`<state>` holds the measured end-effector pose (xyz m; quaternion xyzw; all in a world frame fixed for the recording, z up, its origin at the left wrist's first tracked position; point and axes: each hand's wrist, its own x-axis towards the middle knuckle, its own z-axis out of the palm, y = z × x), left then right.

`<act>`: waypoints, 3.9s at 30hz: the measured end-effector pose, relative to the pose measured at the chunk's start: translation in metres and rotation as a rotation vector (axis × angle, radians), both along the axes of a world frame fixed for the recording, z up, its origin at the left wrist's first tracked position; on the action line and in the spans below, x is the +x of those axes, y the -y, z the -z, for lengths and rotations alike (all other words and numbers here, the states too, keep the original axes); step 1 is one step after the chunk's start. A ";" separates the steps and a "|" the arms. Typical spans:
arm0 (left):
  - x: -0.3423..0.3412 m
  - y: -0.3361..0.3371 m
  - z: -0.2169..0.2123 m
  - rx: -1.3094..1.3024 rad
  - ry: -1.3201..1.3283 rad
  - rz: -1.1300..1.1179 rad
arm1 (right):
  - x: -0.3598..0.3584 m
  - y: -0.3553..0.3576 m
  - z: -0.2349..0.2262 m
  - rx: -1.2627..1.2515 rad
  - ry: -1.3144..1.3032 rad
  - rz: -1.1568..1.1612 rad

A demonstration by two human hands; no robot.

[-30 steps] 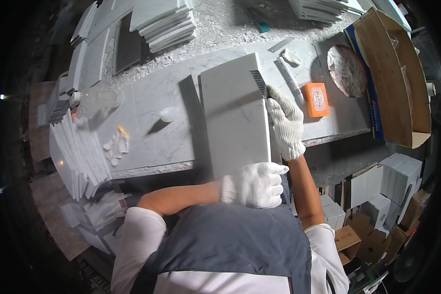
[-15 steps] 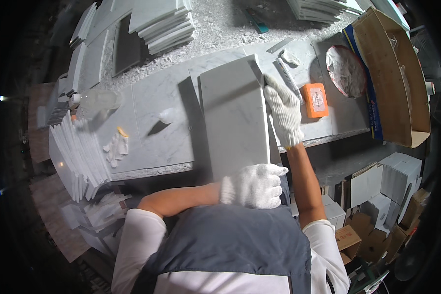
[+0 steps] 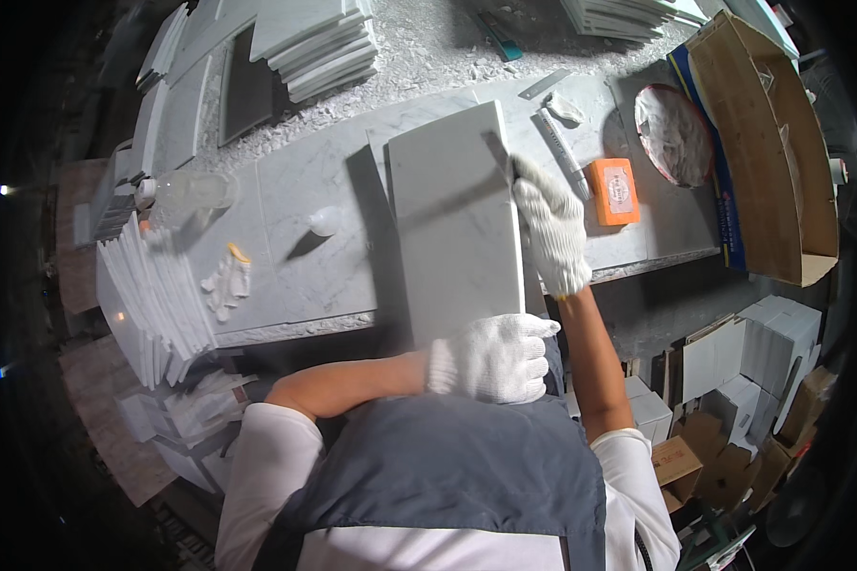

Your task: The person scrapes the surface of white rectangular tiles with a metal scraper, then stacks them. The person repeats this process for multiple tiles, handling them one at a time and placing them into a growing stack.

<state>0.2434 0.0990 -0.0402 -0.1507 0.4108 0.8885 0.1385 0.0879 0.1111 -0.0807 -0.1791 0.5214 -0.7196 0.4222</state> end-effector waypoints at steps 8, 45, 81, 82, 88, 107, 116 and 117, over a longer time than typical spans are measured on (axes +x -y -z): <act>-0.013 -0.008 0.032 -1.576 -1.026 0.096 | -0.002 -0.098 0.020 -0.104 0.207 -0.077; -0.050 -0.001 0.033 -1.837 -0.765 0.431 | -0.031 -0.140 0.070 0.188 0.131 0.266; 0.027 0.031 -0.042 -1.724 -1.100 -0.375 | 0.046 0.040 -0.033 -0.084 -0.180 -0.430; 0.027 0.031 -0.041 -1.717 -1.098 -0.386 | 0.047 0.044 -0.033 -0.082 -0.211 -0.418; 0.028 0.032 -0.033 -1.731 -1.156 -0.394 | 0.048 0.035 -0.040 -0.097 -0.142 -0.479; -0.022 0.029 -0.050 -1.663 -1.029 -0.209 | 0.004 -0.037 0.005 -0.194 0.408 -0.427; -0.087 -0.005 0.016 -1.636 -0.506 0.213 | -0.034 -0.152 0.056 0.167 0.323 0.146; -0.083 -0.005 0.023 -1.725 -0.565 0.267 | -0.032 -0.158 0.059 0.112 0.367 0.158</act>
